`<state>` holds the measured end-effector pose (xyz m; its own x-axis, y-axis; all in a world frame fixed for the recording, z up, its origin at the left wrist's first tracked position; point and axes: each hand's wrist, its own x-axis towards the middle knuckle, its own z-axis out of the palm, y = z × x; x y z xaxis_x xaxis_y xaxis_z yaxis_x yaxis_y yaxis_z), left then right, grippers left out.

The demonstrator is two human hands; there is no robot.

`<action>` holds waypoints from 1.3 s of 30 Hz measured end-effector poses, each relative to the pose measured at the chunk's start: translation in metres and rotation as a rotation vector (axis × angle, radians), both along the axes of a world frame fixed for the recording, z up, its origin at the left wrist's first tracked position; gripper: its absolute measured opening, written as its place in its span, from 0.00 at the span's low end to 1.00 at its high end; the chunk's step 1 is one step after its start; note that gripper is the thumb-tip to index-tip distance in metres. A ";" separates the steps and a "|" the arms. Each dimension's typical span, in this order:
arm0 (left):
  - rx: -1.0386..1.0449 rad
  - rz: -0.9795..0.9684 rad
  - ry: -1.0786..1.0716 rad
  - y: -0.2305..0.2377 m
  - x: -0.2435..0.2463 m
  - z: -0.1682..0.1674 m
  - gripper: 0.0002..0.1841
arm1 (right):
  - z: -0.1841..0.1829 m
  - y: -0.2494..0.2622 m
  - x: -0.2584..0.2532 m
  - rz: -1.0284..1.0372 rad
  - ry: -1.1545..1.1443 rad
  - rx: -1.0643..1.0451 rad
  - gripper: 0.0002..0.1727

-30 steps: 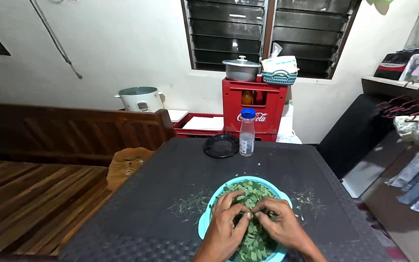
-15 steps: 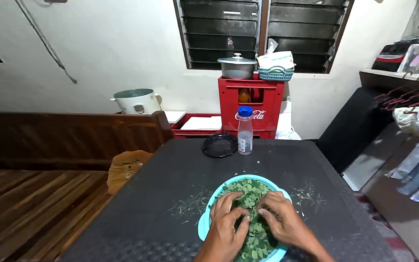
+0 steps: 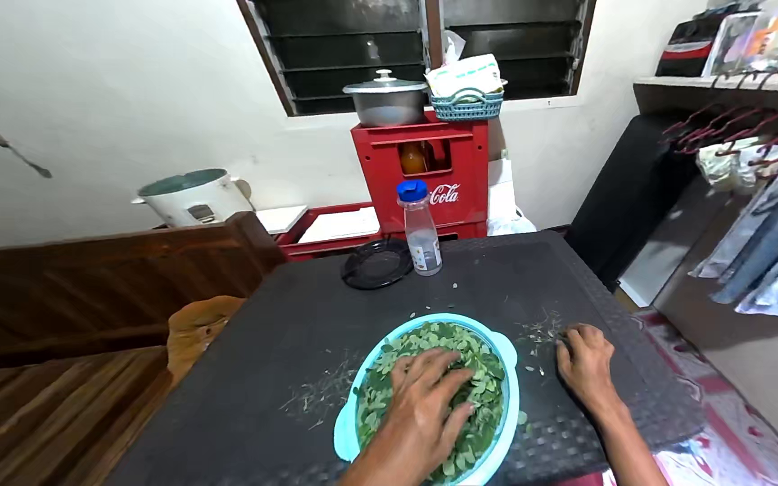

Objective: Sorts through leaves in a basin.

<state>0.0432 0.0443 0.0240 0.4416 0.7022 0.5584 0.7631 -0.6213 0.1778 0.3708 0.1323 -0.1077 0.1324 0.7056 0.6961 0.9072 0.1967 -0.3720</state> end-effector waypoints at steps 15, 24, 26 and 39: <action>-0.117 0.068 -0.026 0.009 -0.044 -0.001 0.10 | 0.005 -0.005 0.008 -0.056 -0.033 -0.091 0.13; -0.268 0.110 -0.117 -0.013 -0.067 -0.005 0.27 | 0.063 -0.029 -0.030 0.472 0.128 -0.033 0.18; -0.253 0.135 -0.124 -0.019 -0.068 -0.006 0.29 | 0.091 -0.047 -0.046 0.670 0.103 -0.107 0.20; 0.028 0.180 -0.192 -0.007 -0.052 -0.022 0.25 | 0.109 -0.041 -0.078 0.636 -0.207 -0.139 0.12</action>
<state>-0.0089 0.0376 0.0025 0.1952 0.7430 0.6402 0.8158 -0.4853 0.3145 0.2930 0.0909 0.0016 -0.4641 0.6868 0.5594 0.6860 0.6782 -0.2635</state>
